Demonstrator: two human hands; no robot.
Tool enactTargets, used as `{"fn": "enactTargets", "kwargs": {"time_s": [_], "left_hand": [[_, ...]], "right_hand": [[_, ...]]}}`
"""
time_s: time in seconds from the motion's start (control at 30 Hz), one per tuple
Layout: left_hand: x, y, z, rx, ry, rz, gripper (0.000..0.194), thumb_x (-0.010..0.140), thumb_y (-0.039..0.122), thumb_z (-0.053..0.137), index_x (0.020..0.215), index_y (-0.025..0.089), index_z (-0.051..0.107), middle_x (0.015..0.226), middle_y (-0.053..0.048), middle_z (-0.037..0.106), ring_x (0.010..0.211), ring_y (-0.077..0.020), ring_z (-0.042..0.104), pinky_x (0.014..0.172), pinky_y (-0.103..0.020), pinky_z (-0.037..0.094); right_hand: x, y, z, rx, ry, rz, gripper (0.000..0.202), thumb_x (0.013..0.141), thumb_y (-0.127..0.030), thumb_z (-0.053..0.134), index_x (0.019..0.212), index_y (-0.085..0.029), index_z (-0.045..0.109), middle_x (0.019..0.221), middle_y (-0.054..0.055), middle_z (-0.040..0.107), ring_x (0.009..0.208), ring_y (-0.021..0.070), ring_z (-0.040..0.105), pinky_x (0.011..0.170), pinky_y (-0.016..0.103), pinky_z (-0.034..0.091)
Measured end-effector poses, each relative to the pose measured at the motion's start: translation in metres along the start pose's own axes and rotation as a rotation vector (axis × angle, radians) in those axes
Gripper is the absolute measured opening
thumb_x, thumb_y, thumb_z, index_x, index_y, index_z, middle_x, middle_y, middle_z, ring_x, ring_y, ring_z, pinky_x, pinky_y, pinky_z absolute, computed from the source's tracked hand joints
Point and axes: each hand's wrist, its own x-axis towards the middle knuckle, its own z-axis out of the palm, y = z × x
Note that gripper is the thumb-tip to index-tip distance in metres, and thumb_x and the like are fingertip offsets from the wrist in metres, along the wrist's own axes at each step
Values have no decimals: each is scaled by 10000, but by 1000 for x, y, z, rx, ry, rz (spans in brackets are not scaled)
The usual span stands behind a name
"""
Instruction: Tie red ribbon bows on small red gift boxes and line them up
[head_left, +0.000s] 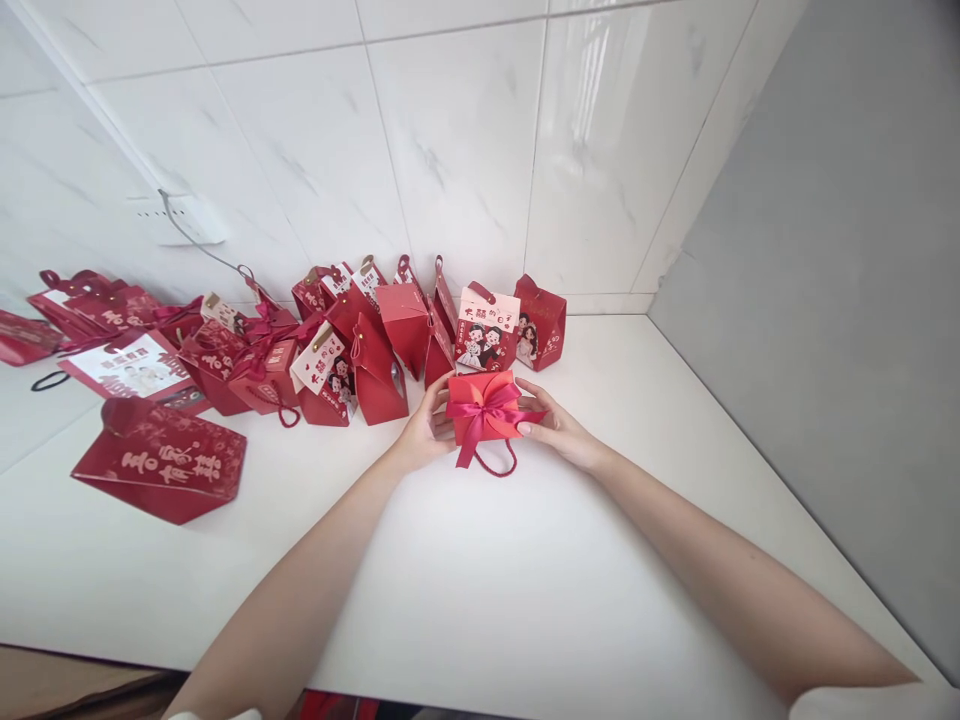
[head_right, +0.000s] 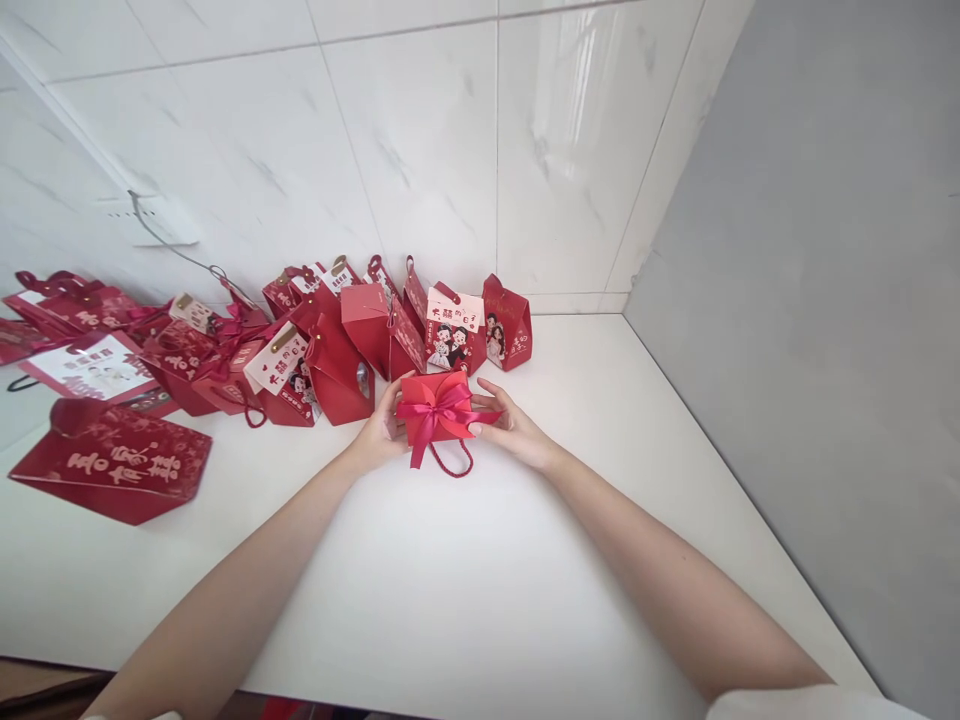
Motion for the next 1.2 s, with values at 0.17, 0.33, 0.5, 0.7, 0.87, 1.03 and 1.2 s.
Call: {"fn": "enactTargets", "kwargs": {"time_s": [0.17, 0.33, 0.5, 0.7, 0.87, 1.03, 1.2], "left_hand": [[0, 1, 2, 5, 26, -8, 1032, 579, 136, 861, 1424, 428, 346, 1476, -62, 432, 1159, -252, 639, 982, -413, 537], [0, 1, 2, 1, 31, -10, 1010, 578, 169, 869, 1408, 426, 355, 1436, -55, 461, 1132, -250, 651, 960, -409, 547], [-1, -2, 1, -1, 7, -3, 1015, 568, 229, 892, 1411, 411, 358, 1412, -62, 494, 1059, -245, 679, 909, -389, 567], [2, -6, -4, -42, -36, -55, 955, 581, 365, 899, 1387, 255, 399, 1137, -98, 658, 902, -237, 706, 804, -374, 570], [4, -2, 0, -6, -16, -107, 910, 653, 693, 749, 1343, 186, 442, 831, -53, 688, 650, -216, 691, 618, -359, 566], [3, 4, 3, 59, -17, -141, 871, 685, 782, 647, 1276, 164, 477, 642, -7, 645, 512, -197, 647, 498, -317, 527], [2, 6, 6, 79, -21, -148, 848, 686, 795, 631, 1229, 162, 477, 588, 8, 631, 475, -183, 623, 450, -283, 493]], "right_hand": [[-3, -6, 0, -25, -52, -8, 974, 756, -454, 805, 1539, -301, 248, 1516, 146, 434, 1407, 293, 428, 1153, 547, 357], [-2, -3, -3, -49, -68, -44, 988, 740, -445, 819, 1539, -311, 253, 1520, 143, 428, 1418, 301, 414, 1156, 559, 349], [-2, 2, 0, -31, -137, -71, 1208, 671, -344, 883, 1568, -393, 75, 1454, 121, 500, 1261, 291, 574, 989, 503, 534], [-1, -1, 1, -42, -123, -75, 1015, 709, -420, 847, 1538, -298, 274, 1420, 121, 552, 1226, 312, 600, 1030, 502, 507], [1, -1, 0, -43, -96, -63, 819, 788, -515, 756, 1474, -281, 376, 1506, 119, 461, 1267, 308, 563, 1045, 499, 493], [-2, -1, 3, -52, -78, -39, 692, 857, -517, 683, 1436, -256, 411, 1469, 123, 506, 1279, 308, 546, 1037, 501, 488], [-3, -4, 4, -68, -93, -30, 706, 871, -530, 659, 1459, -253, 384, 1471, 124, 506, 1302, 312, 522, 1043, 503, 475]]}}
